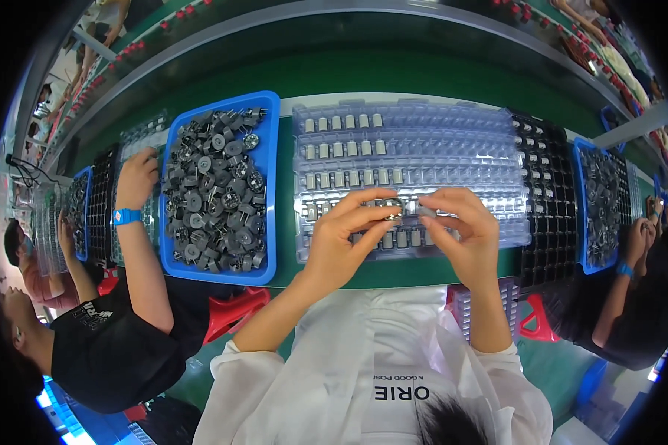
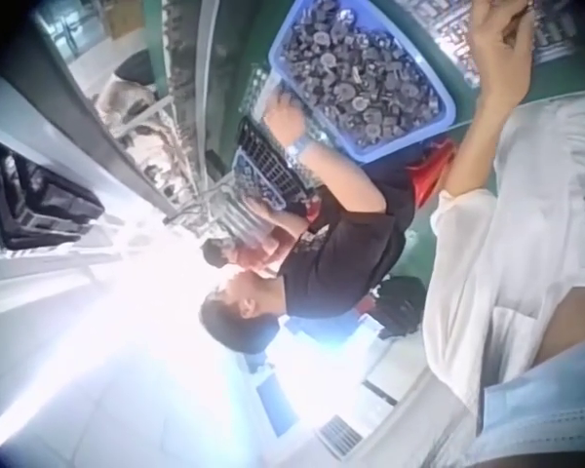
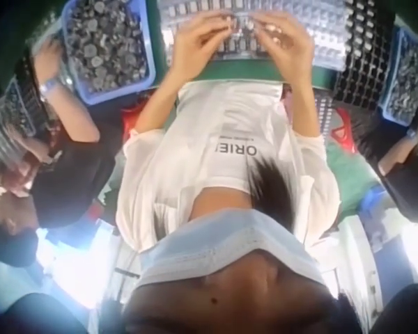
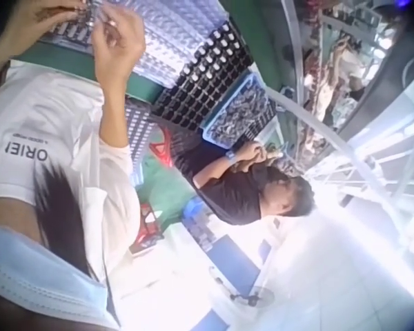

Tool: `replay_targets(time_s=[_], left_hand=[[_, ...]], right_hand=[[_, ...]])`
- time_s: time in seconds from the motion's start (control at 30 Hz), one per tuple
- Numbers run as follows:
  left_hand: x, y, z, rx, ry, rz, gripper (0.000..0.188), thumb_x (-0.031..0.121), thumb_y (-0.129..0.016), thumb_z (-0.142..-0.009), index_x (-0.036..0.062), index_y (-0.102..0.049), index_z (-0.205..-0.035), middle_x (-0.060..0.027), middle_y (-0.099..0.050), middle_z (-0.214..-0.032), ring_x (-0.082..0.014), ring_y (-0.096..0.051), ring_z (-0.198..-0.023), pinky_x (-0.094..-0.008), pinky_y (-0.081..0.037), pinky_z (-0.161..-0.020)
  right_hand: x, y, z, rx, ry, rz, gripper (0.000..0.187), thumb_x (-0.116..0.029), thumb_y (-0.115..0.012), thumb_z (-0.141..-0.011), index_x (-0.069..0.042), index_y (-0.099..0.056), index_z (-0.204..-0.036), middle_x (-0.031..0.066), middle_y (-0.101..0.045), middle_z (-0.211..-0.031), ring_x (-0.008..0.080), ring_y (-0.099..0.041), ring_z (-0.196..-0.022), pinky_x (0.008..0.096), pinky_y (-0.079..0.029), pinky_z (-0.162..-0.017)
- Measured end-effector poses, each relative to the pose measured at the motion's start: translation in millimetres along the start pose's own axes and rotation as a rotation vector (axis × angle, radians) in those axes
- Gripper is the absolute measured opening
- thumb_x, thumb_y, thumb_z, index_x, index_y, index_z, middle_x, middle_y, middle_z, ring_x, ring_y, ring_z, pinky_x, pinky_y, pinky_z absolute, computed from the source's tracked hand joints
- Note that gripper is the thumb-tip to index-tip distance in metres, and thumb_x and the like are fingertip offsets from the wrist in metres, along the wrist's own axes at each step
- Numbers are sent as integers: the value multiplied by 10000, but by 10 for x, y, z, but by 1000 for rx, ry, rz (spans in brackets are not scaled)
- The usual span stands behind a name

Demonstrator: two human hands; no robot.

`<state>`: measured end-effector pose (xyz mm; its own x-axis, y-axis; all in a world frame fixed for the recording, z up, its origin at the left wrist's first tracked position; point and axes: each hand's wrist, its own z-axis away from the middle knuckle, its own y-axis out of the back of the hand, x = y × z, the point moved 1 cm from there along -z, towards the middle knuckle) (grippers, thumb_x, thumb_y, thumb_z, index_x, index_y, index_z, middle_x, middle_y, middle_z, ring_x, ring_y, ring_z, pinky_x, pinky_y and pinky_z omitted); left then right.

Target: The person sorts small electronic components by hand on an assembly line, placing them into plastic trays.

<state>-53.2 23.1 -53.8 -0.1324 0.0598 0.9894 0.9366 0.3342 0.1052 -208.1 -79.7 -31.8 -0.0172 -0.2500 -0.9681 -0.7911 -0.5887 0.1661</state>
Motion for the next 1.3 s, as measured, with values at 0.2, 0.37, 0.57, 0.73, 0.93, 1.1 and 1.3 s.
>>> replay_targets(time_s=[0.2, 0.37, 0.57, 0.73, 0.93, 1.1, 1.3], left_hand=[[66, -67, 39, -31, -76, 21, 522, -69, -643, -811, 27, -482, -1298, -133, -610, -1192, -172, -614, -1026, -293, -528, -857], [158, -61, 46, -40, -84, -37, 539, -59, -651, -808, 31, -470, -1308, -121, -619, -1189, -163, -626, -996, -287, -530, -855], [238, -72, 71, -49, -78, -86, 552, -45, -663, -803, 34, -465, -1312, -91, -633, -1178, -145, -650, -924, -282, -540, -844], [235, -73, 82, -46, -77, -89, 558, -39, -671, -797, 35, -466, -1311, -86, -634, -1177, -147, -657, -899, -290, -545, -846], [235, -76, 82, -55, -88, -81, 550, -36, -669, -798, 30, -467, -1306, -81, -640, -1166, -150, -660, -887, -291, -546, -842], [229, -71, 72, -54, -125, -149, 518, -35, -668, -797, 19, -494, -1282, -73, -643, -1164, -152, -666, -878, -285, -552, -814], [177, -47, 119, -38, -112, -156, 509, -26, -667, -802, 33, -504, -1281, -83, -647, -1146, -158, -668, -888, -292, -552, -815]], right_hand=[[-15, 126, 82, -55, 52, 1, 259, 126, -642, -764, 19, -672, -998, 143, -643, -1059, 208, -630, -983, 279, -540, -819], [-160, 106, 120, -65, 200, 213, 248, 115, -685, -708, 9, -693, -933, 128, -683, -968, 216, -649, -935, 292, -521, -785], [-116, 68, 94, -48, 398, 316, 229, 100, -701, -674, 0, -710, -880, 112, -703, -897, 246, -668, -874, 311, -517, -775], [-124, 57, 101, -57, 420, 332, 224, 104, -698, -676, 4, -709, -875, 119, -701, -896, 248, -670, -869, 315, -517, -777], [-112, 79, 94, -78, 464, 358, 208, 89, -706, -688, 13, -705, -881, 120, -695, -899, 255, -667, -852, 313, -535, -724], [-125, 42, 99, -38, 489, 395, 204, 92, -701, -691, 21, -700, -882, 120, -692, -909, 262, -665, -850, 318, -535, -719], [-127, 8, 77, -154, 531, 443, 245, 103, -695, -690, 20, -686, -921, 140, -689, -950, 269, -665, -887, 327, -524, -775]])
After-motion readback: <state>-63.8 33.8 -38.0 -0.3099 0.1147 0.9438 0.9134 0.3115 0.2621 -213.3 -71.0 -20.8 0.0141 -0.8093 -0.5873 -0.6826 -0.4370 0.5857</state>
